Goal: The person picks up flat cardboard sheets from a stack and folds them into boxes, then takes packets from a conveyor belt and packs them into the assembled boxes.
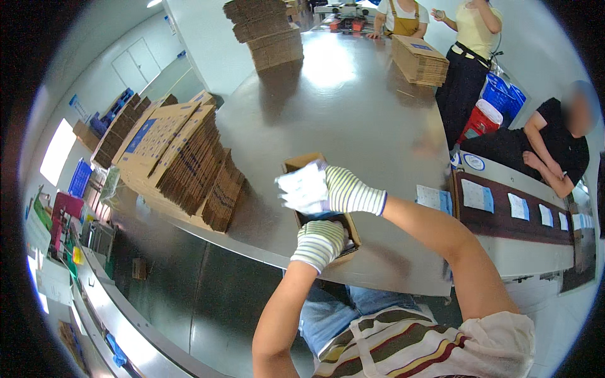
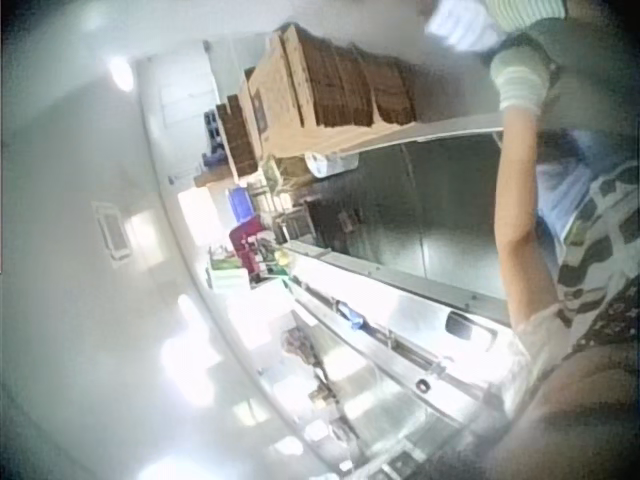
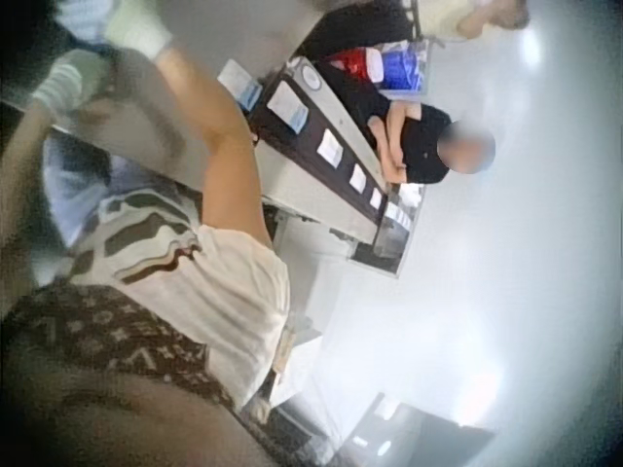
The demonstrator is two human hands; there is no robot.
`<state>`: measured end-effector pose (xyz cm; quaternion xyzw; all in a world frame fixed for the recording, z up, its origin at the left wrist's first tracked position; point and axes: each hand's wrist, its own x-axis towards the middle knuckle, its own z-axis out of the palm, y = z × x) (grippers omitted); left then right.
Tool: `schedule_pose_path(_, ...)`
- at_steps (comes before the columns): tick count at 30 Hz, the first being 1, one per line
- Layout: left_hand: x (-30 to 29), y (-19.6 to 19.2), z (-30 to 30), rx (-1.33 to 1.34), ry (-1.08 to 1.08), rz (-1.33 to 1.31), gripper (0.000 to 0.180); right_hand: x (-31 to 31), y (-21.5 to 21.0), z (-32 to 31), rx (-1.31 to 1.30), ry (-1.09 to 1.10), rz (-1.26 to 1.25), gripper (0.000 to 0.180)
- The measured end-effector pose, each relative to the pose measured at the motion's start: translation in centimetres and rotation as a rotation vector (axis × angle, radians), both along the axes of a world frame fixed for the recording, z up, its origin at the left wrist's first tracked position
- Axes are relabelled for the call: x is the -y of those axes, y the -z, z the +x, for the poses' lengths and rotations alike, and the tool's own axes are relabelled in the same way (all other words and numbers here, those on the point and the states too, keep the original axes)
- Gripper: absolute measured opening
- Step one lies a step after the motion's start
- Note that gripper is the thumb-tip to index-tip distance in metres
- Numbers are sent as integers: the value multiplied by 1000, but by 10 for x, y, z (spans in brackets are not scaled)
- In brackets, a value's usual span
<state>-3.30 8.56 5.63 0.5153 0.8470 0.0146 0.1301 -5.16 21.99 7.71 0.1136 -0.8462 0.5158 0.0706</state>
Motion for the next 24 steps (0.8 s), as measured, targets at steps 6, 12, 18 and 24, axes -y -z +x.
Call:
schedule_pose_path(6,8,-3,-3,21,55,200,32,-5,4,4,90,36,994,69)
schedule_pose_path(12,-7,-59,-53,-216,-162,759,18,-16,-3,9,250,-84,1151,90)
schedule_pose_path(18,-48,-13,-88,-198,-174,-118,31,-13,-21,79,-185,291,645,68)
schedule_pose_path(24,-54,-16,-81,-326,-40,-409,49,43,8,131,-153,-184,830,63)
